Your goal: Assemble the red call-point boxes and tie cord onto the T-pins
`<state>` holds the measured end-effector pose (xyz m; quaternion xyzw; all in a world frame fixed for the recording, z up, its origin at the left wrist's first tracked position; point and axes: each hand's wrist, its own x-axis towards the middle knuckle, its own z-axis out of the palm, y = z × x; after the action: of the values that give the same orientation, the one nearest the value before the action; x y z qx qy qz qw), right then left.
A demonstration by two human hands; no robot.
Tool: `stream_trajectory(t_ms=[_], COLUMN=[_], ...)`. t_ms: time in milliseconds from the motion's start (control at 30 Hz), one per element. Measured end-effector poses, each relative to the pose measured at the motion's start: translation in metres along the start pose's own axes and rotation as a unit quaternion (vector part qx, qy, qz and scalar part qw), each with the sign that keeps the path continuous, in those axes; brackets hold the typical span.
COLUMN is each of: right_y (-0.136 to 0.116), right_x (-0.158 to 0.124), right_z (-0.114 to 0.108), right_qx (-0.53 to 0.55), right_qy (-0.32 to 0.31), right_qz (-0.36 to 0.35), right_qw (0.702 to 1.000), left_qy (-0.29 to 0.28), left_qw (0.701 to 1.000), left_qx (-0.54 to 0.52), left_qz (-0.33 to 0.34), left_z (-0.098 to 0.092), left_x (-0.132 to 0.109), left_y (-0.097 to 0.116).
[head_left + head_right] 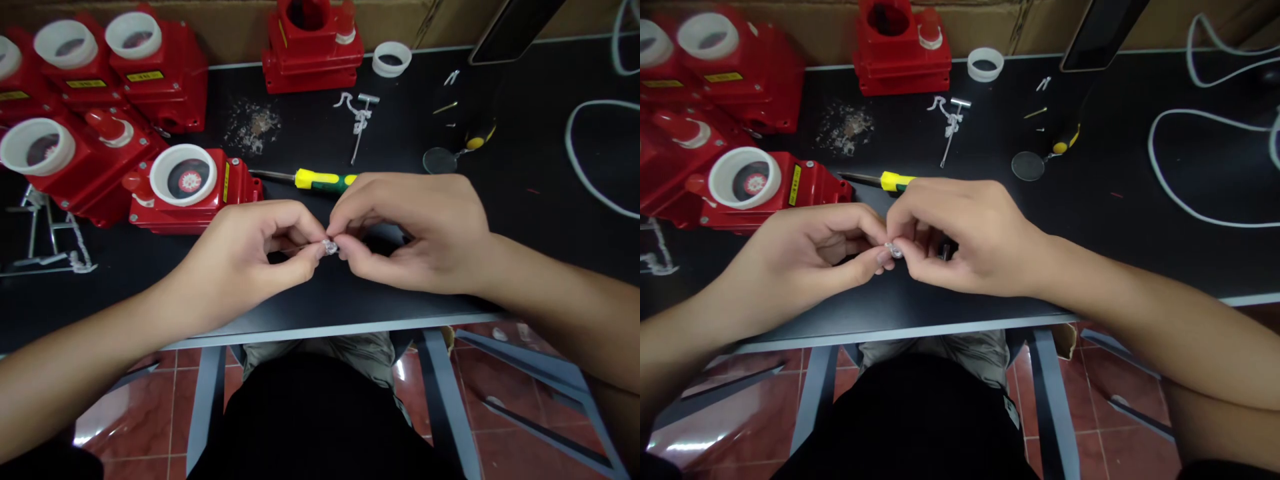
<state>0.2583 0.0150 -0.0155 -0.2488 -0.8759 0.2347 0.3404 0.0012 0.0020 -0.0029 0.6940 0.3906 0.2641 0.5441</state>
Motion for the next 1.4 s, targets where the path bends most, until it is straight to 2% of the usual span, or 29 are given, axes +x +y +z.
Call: stream_trajectory(t_ms=[100, 233, 400, 633, 833, 933, 1033, 1233, 1400], right_y=[-0.001, -0.003, -0.008, -0.013, -0.012, -0.009, -0.006, -0.003, 0.004], right_x=[0.0, 0.001, 0.004, 0.007, 0.008, 0.007, 0.006, 0.006, 0.007], right_z=[-0.001, 0.001, 0.005, 0.002, 0.0, 0.0, 0.001, 0.0, -0.004], right_qx=[0.077, 0.135, 0.2, 0.23, 0.239, 0.226, 0.199, 0.238, 0.23], right_qy=[-0.006, -0.024, -0.006, -0.009, -0.01, -0.004, 0.017, 0.039, 0.003], right_qz=[0.069, 0.111, 0.187, 0.228, 0.259, 0.259, 0.225, 0.219, 0.205], right_qw=[0.995, 0.984, 0.962, 0.946, 0.936, 0.939, 0.954, 0.945, 0.951], left_qy=[0.017, 0.032, 0.034, 0.041, 0.03, 0.042, 0.047, 0.061, 0.072], left_qw=[1.0, 0.999, 0.999, 0.998, 0.993, 0.976, 0.957, 0.951, 0.953], left_qx=[0.004, 0.013, 0.013, 0.032, 0.107, 0.198, 0.264, 0.271, 0.262], left_qz=[0.012, 0.027, 0.03, 0.04, 0.046, 0.077, 0.113, 0.132, 0.131], left_z=[-0.001, -0.003, -0.002, -0.002, -0.005, -0.007, -0.007, -0.005, -0.001], left_x=[-0.001, -0.002, -0.001, -0.002, -0.001, -0.002, -0.003, -0.007, -0.006], left_y=[0.002, 0.005, 0.004, 0.002, 0.001, 0.002, 0.003, 0.005, 0.003])
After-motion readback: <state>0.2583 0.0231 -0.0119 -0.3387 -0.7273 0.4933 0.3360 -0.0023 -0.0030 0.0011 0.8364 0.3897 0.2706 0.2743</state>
